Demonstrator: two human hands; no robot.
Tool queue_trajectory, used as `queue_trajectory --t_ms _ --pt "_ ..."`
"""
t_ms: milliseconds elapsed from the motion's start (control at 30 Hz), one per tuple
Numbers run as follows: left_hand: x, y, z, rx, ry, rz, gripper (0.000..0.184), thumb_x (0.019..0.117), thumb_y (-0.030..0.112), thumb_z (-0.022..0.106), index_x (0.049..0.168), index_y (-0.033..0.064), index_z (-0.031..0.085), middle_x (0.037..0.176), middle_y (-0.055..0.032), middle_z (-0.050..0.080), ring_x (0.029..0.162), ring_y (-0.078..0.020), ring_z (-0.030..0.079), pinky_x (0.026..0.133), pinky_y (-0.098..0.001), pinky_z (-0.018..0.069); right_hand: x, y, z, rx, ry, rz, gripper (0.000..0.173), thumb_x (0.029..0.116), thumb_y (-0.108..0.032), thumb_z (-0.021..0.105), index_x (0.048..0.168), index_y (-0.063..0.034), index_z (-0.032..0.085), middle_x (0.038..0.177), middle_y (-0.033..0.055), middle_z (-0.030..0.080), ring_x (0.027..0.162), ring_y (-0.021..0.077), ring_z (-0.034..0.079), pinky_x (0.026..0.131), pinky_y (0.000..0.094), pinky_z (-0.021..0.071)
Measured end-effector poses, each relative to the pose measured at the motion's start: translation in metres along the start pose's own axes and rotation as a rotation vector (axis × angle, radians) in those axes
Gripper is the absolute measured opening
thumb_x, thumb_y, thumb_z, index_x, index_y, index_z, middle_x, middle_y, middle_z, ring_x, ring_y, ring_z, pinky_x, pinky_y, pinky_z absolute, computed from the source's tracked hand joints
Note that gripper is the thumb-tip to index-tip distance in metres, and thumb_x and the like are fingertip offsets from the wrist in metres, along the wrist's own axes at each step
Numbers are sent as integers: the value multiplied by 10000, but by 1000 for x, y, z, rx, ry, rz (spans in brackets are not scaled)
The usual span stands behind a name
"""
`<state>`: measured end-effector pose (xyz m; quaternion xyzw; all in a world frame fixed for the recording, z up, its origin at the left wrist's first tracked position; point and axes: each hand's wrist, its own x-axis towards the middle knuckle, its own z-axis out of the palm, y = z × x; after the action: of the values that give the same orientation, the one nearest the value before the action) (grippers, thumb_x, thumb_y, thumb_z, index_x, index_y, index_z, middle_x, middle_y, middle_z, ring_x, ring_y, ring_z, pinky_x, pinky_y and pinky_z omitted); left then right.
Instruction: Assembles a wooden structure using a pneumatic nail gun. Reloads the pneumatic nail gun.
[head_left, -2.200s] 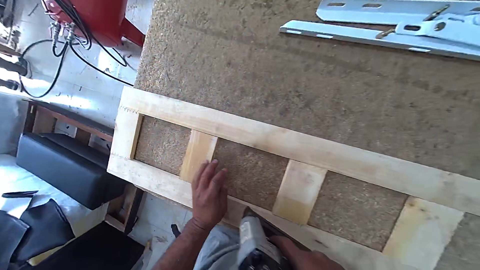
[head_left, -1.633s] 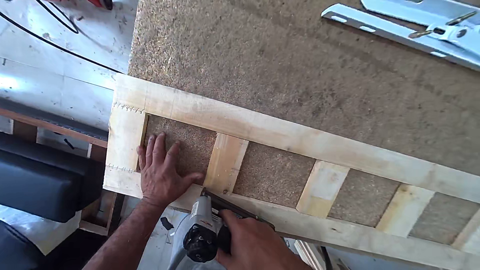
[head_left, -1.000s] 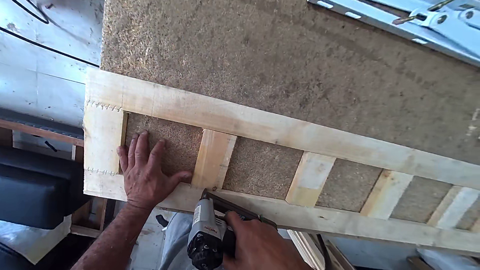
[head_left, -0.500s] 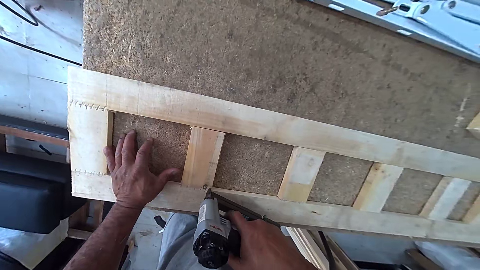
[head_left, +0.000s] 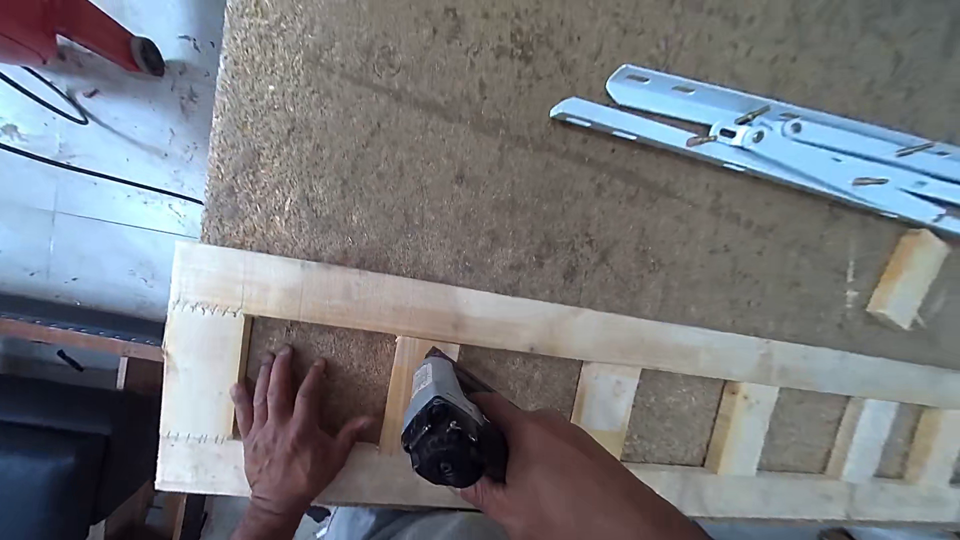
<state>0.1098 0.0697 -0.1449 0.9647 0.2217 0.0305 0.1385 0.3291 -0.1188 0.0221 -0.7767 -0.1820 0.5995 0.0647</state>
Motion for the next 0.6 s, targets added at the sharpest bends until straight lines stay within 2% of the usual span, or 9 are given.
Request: queue_trajectory --t_ms 100,233,333,433,533,600 --pt "5 0 -2 2 10 -2 987 857 911 260 1390 164 624 1492 -251 525 1442 -443 435 1170 -702 241 21 -12 -5 3 -21 -1 709 889 -623 674 1421 -176 532 975 125 706 924 326 712 749 567 572" --pt "6 0 -3 29 7 -7 938 862 905 265 1420 218 576 1505 -217 520 1465 -388 419 1205 -636 210 26 -14 -6 40 -66 49 740 846 -616 732 1434 -212 534 930 121 729 894 333 728 730 580 572" --pt "8 1 -6 26 -29 -2 918 882 884 286 1456 214 541 1526 -235 490 1476 -392 402 1203 -636 208 23 -15 -9 46 -106 90 688 887 -570 702 1446 -205 537 879 139 736 859 363 735 715 595 563" --pt "8 0 -5 33 -43 5 891 881 871 339 1472 226 507 1569 -198 448 1520 -336 339 1229 -599 154 26 -14 -13 48 -155 116 654 910 -547 683 1443 -194 544 880 153 738 870 380 732 732 604 557" --pt "6 -2 -2 44 -41 17 888 877 865 367 1517 255 446 1621 -152 383 1557 -281 262 1251 -562 91 27 -12 -14 76 -168 124 566 920 -507 679 1363 -170 580 845 147 730 837 375 732 712 597 557" --pt "6 -3 0 45 -28 27 885 873 861 388 1531 270 423 1637 -139 359 1564 -265 245 1253 -556 79 27 -11 -14 87 -177 128 603 925 -514 667 1404 -164 559 839 146 730 822 374 731 709 596 557"
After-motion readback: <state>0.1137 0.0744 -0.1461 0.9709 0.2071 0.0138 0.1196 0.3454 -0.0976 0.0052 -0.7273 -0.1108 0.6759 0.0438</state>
